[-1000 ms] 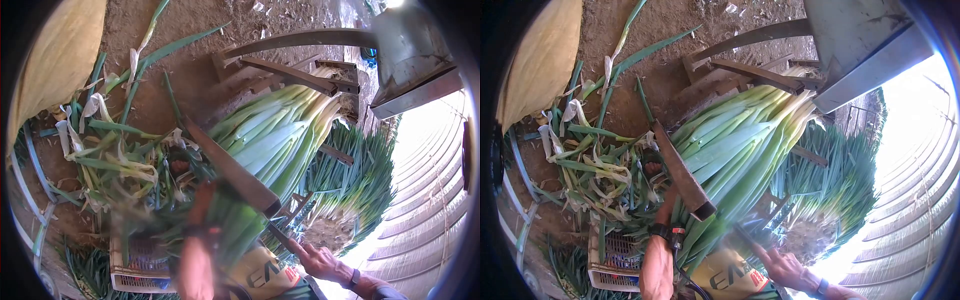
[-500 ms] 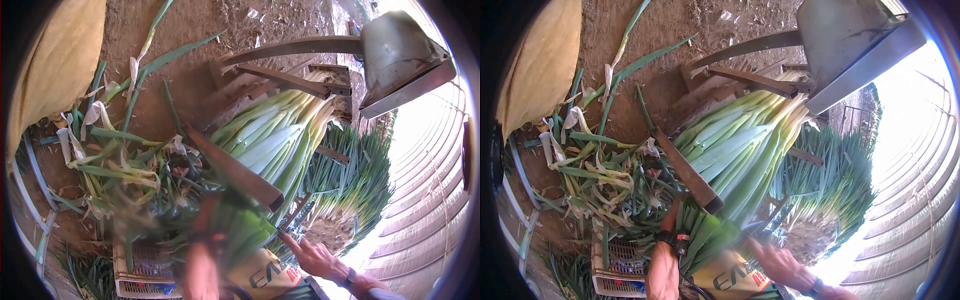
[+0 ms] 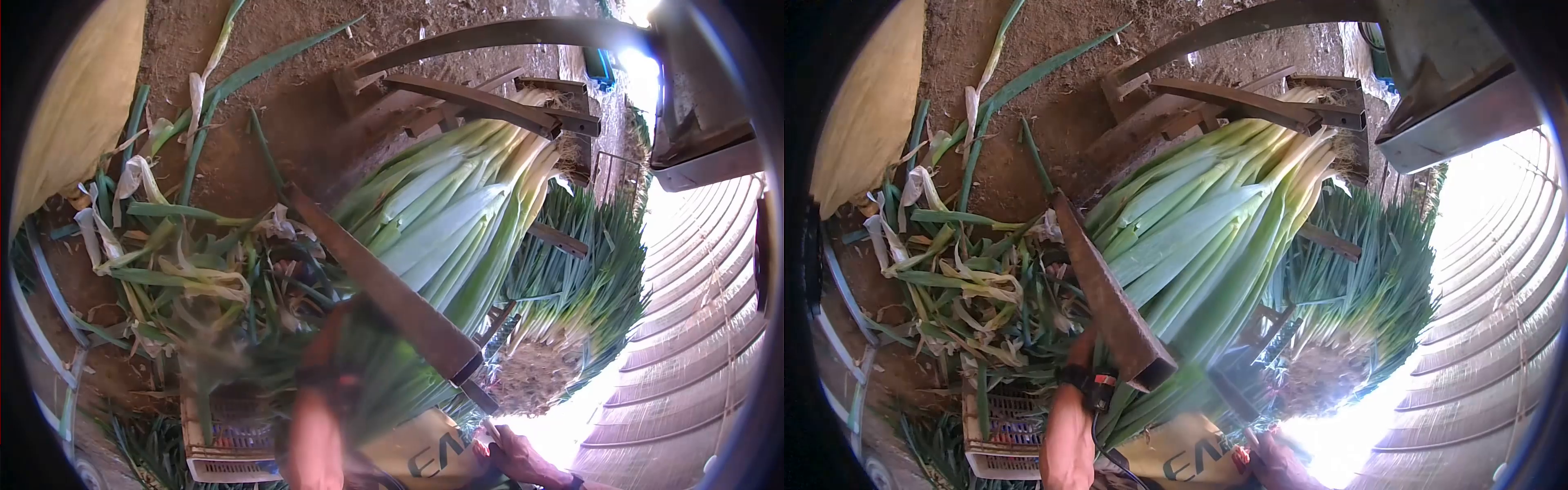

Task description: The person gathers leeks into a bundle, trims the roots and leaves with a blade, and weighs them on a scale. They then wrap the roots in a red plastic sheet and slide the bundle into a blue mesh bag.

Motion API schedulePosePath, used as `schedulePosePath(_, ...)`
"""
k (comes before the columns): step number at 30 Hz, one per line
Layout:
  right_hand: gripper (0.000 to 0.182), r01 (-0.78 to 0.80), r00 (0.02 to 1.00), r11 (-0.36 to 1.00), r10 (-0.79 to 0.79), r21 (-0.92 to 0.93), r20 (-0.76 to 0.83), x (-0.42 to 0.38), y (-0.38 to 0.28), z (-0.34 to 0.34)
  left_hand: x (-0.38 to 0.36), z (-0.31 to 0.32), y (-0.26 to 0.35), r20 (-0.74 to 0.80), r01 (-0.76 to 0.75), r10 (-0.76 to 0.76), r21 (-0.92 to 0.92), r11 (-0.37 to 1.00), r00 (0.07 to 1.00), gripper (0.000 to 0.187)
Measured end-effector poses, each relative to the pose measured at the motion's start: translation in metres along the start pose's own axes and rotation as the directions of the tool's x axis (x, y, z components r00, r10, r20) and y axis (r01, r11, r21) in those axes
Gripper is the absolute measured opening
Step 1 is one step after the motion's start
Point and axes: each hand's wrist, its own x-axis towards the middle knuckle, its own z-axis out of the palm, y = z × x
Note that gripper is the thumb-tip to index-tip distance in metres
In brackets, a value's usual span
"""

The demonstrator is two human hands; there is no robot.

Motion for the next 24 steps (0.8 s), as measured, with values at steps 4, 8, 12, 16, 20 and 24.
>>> schedulePosePath(4,0.036,-0.080,0.995,0.994,0.074,0.081,0.070,0.012,-0.007,-0.001,-0.001,-0.002,0.001,-0.009,-0.011,0.012,0.014,1.000,1.000,0.038)
schedulePosePath(8,0.025,-0.092,0.996,0.996,0.092,-0.005,0.016,0.032,0.010,0.018,-0.002,-0.005,0.001,-0.018,-0.019,0.020,0.022,1.000,1.000,0.040)
schedulePosePath(12,0.022,0.238,0.971,0.939,-0.238,-0.247,0.031,0.085,0.077,0.047,-0.004,-0.004,0.001,-0.016,-0.016,0.016,0.031,0.999,1.000,0.042)
schedulePosePath(16,0.024,0.515,0.828,0.829,-0.547,-0.220,-0.122,0.129,0.068,0.052,-0.004,-0.007,-0.003,-0.017,-0.010,0.011,0.040,0.999,1.000,0.044)
schedulePosePath(20,0.024,0.308,0.951,0.947,-0.309,-0.097,-0.002,0.185,0.063,0.064,-0.004,-0.008,-0.003,-0.024,-0.013,0.014,0.058,0.998,1.000,0.047)
schedulePosePath(24,0.024,0.172,0.983,0.984,-0.169,-0.045,0.079,0.219,0.056,0.066,-0.005,-0.007,-0.005,-0.030,-0.018,0.020,0.067,0.998,0.999,0.049)
